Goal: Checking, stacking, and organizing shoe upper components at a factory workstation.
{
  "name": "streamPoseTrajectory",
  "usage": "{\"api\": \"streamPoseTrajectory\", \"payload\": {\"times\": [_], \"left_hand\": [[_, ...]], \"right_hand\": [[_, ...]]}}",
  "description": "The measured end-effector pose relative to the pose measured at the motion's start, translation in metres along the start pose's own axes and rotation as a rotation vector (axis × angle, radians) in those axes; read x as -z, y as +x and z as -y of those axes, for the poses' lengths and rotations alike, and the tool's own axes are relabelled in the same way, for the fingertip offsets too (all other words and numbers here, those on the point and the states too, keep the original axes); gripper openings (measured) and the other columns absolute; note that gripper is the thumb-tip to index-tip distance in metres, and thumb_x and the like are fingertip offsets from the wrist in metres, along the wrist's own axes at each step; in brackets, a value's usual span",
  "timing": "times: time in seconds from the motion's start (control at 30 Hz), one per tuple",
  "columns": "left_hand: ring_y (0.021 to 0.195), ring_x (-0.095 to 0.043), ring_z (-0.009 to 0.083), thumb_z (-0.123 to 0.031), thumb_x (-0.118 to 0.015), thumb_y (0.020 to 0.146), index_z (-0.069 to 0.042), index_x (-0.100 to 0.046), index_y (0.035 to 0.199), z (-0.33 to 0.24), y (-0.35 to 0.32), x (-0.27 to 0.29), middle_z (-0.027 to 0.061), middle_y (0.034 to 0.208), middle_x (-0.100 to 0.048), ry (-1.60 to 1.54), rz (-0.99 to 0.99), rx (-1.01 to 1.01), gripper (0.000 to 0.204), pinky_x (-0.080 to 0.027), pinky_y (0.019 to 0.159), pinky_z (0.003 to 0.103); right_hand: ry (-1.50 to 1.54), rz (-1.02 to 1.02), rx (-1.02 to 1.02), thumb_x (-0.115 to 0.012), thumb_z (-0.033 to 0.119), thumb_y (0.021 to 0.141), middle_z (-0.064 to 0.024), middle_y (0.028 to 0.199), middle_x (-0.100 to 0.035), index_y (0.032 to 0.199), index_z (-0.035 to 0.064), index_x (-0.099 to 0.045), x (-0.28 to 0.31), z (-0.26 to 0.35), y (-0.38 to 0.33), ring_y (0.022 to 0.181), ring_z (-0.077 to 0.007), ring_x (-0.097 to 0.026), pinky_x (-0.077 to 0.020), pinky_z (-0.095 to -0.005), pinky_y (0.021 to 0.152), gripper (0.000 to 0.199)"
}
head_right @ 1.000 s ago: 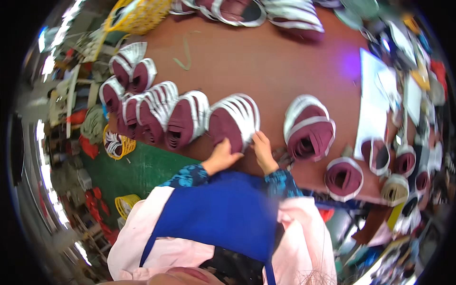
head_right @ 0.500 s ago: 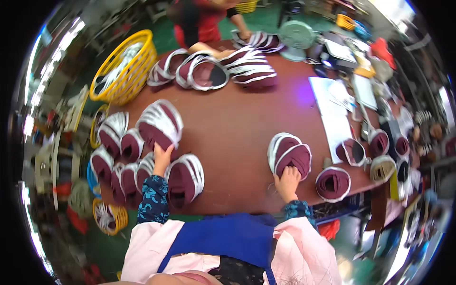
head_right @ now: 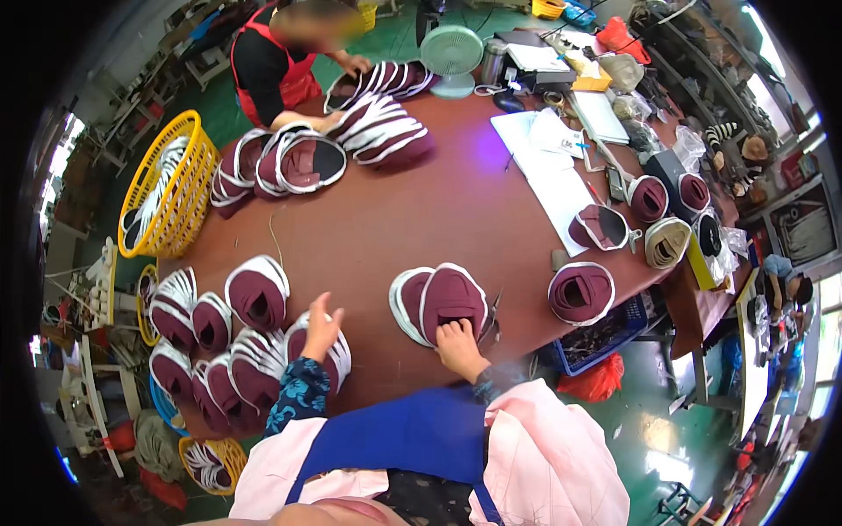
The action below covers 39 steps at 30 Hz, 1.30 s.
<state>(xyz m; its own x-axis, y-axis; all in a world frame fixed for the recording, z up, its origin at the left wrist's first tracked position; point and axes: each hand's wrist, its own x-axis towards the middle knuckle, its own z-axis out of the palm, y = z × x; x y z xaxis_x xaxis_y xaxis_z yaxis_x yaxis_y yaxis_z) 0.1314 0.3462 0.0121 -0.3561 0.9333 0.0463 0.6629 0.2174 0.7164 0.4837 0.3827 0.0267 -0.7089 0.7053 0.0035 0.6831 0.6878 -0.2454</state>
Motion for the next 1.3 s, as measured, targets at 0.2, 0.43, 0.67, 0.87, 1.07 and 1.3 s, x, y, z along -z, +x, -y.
{"api": "streamPoseTrajectory", "payload": {"times": [0.2, 0.43, 0.67, 0.87, 1.07, 1.3], "left_hand": [[0.123, -0.052, 0.0394, -0.029, -0.073, 0.088, 0.001, -0.05, 0.135, -0.102, -0.053, -0.084, 0.0245, 0.13, -0.054, -0.167, 0.202, -0.058, 0.06, -0.044, 0.104, 0.043], [0.126, -0.05, 0.0403, -0.036, -0.08, 0.08, -0.001, -0.036, 0.146, -0.168, -0.075, -0.115, 0.0276, 0.136, -0.047, 0.009, 0.17, 0.146, 0.086, -0.043, 0.104, 0.045], [0.114, -0.061, 0.025, -0.004, -0.066, 0.085, -0.003, -0.04, 0.143, -0.157, -0.103, -0.126, 0.0198, 0.132, -0.056, -0.461, -0.034, 0.415, 0.063, -0.048, 0.097, 0.036], [0.099, -0.063, 0.0261, -0.011, -0.072, 0.086, -0.002, -0.06, 0.115, -0.175, -0.125, -0.12, 0.0146, 0.114, -0.064, -0.181, -0.35, 0.472, 0.032, -0.052, 0.086, 0.035], [0.093, -0.064, 0.019, -0.017, -0.073, 0.089, 0.001, -0.069, 0.101, -0.193, -0.133, -0.119, 0.0064, 0.102, -0.07, -0.429, 0.114, 0.539, 0.022, -0.05, 0.082, 0.031], [0.102, -0.065, 0.014, -0.012, -0.064, 0.095, -0.001, -0.06, 0.122, -0.181, -0.161, -0.105, 0.0062, 0.113, -0.068, -1.253, -0.157, 0.822, 0.029, -0.05, 0.092, 0.03]], "right_hand": [[0.428, -0.193, 0.214, -0.069, 0.028, 0.084, -0.0107, 0.094, -0.062, 0.087, 0.0056, -0.065, 0.042, -0.015, 0.001, 0.09, -0.0307, -0.058, -0.0466, -0.0411, 0.077, 0.023], [0.846, -0.347, -0.601, -0.063, 0.012, 0.092, -0.0177, 0.105, -0.063, 0.115, -0.0033, -0.061, -0.008, -0.104, -0.004, 0.094, -0.0305, -0.062, -0.0499, -0.0398, 0.086, 0.028], [1.527, 0.149, -0.641, -0.064, 0.009, 0.095, -0.0059, 0.092, -0.067, 0.112, -0.0051, -0.063, -0.003, -0.123, 0.034, 0.082, -0.0103, -0.06, -0.049, -0.0255, 0.073, 0.022], [1.455, 0.21, -0.534, -0.067, 0.012, 0.093, -0.0011, 0.079, -0.064, 0.099, -0.0038, -0.065, -0.01, -0.112, 0.058, 0.069, -0.0062, -0.055, -0.0431, -0.0233, 0.06, 0.017], [1.531, 0.445, -0.264, -0.065, 0.019, 0.096, -0.0012, 0.078, -0.066, 0.097, -0.0004, -0.068, 0.037, -0.078, 0.056, 0.068, -0.0089, -0.062, -0.0496, -0.0239, 0.062, 0.02], [1.331, 0.222, -0.497, -0.069, 0.016, 0.093, -0.0092, 0.1, -0.069, 0.113, -0.0032, -0.063, -0.034, -0.143, 0.079, 0.089, -0.0117, -0.063, -0.0514, -0.0266, 0.08, 0.029]]}}
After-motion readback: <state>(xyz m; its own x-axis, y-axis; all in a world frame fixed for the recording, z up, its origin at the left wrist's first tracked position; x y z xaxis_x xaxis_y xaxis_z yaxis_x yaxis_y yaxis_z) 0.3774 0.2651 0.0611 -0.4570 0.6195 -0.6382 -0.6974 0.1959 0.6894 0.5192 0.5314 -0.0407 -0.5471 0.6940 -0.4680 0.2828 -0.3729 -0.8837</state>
